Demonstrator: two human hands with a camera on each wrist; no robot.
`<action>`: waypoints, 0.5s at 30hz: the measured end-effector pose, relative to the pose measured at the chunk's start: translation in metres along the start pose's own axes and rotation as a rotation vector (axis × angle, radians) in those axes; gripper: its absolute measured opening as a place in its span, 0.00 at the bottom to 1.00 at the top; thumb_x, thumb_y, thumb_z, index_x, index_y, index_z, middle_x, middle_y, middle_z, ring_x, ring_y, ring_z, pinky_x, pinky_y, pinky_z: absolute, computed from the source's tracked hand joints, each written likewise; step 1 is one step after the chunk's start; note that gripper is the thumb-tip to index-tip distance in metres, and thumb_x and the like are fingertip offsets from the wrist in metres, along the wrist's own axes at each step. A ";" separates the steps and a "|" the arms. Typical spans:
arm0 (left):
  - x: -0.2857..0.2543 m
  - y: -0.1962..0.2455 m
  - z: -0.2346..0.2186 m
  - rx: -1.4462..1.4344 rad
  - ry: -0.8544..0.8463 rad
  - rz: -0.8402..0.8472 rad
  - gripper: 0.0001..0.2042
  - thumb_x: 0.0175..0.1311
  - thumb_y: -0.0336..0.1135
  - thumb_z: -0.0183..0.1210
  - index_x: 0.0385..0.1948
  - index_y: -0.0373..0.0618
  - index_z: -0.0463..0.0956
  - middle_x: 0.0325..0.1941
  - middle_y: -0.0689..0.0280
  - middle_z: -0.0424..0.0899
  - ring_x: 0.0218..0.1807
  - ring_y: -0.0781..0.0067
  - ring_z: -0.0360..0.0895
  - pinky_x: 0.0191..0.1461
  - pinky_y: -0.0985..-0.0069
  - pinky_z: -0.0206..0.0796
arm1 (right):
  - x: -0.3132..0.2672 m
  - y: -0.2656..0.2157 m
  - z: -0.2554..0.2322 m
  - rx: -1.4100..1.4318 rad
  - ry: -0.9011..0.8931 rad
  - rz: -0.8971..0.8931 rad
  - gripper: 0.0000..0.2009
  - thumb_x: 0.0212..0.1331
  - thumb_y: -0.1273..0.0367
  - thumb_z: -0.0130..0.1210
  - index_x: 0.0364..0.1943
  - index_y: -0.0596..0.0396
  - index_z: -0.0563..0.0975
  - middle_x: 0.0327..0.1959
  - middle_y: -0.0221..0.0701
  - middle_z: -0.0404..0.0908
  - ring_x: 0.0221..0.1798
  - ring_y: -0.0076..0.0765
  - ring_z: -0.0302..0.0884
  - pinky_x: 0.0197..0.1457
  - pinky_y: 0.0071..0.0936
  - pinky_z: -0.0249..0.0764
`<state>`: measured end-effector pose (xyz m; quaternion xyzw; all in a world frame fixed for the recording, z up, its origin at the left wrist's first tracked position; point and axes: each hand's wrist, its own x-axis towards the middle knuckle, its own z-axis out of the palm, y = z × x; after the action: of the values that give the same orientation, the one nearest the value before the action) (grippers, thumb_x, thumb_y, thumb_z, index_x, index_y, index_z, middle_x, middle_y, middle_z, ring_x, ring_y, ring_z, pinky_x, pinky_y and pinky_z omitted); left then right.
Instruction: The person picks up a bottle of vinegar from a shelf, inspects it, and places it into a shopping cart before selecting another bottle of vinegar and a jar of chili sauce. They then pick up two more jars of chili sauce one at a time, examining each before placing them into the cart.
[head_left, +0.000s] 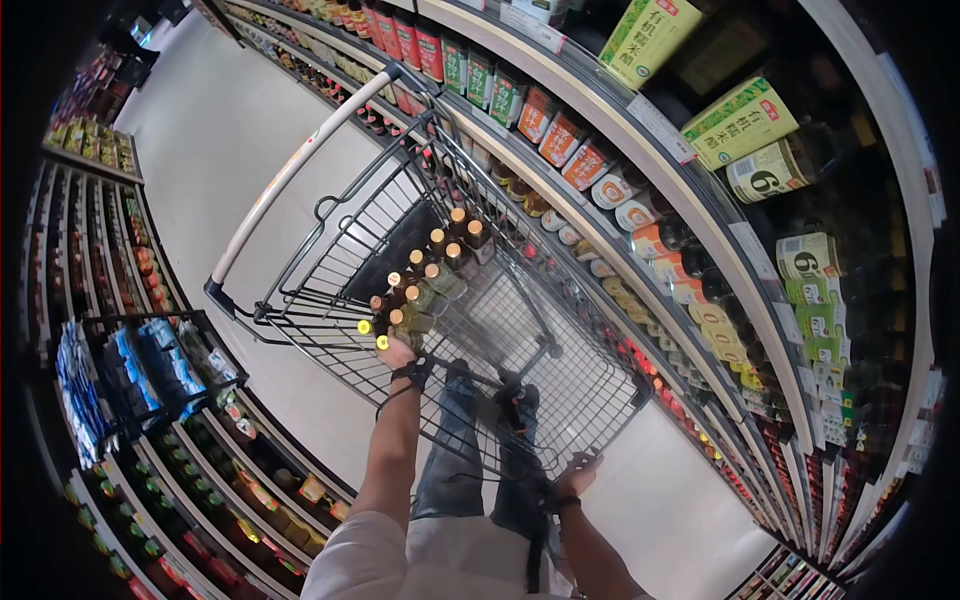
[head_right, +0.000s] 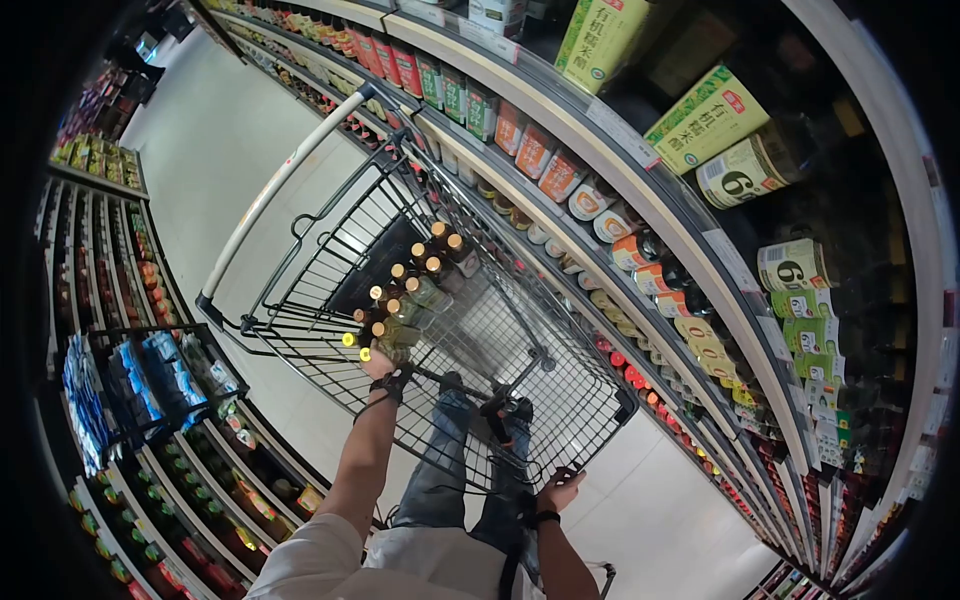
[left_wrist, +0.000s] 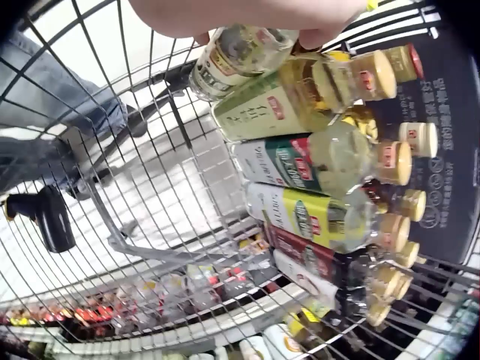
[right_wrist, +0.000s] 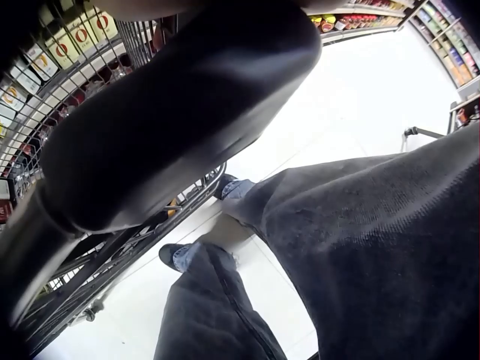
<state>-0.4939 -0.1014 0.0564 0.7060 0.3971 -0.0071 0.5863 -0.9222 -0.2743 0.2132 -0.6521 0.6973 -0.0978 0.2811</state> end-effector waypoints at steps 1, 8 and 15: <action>0.012 -0.012 -0.003 -0.013 0.001 -0.047 0.19 0.65 0.40 0.65 0.37 0.25 0.78 0.34 0.51 0.85 0.34 0.56 0.78 0.41 0.62 0.70 | 0.001 0.002 0.001 -0.002 0.001 0.004 0.12 0.64 0.74 0.55 0.49 0.56 0.68 0.32 0.37 0.85 0.33 0.46 0.83 0.37 0.42 0.76; 0.003 0.004 -0.013 0.005 -0.088 -0.069 0.18 0.63 0.38 0.66 0.37 0.24 0.79 0.37 0.50 0.86 0.36 0.58 0.81 0.43 0.62 0.72 | 0.005 0.024 0.008 -0.023 0.016 -0.106 0.23 0.64 0.73 0.55 0.62 0.58 0.63 0.31 0.38 0.84 0.31 0.48 0.82 0.35 0.45 0.75; -0.053 0.058 -0.033 0.187 -0.035 -0.036 0.40 0.59 0.32 0.67 0.70 0.32 0.51 0.58 0.44 0.71 0.55 0.56 0.75 0.60 0.65 0.68 | 0.006 0.022 0.005 -0.030 -0.015 -0.055 0.24 0.63 0.73 0.54 0.63 0.58 0.63 0.33 0.41 0.84 0.34 0.53 0.83 0.39 0.47 0.76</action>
<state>-0.5122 -0.1025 0.1394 0.7501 0.3973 -0.0671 0.5244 -0.9381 -0.2761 0.1960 -0.6758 0.6784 -0.0900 0.2737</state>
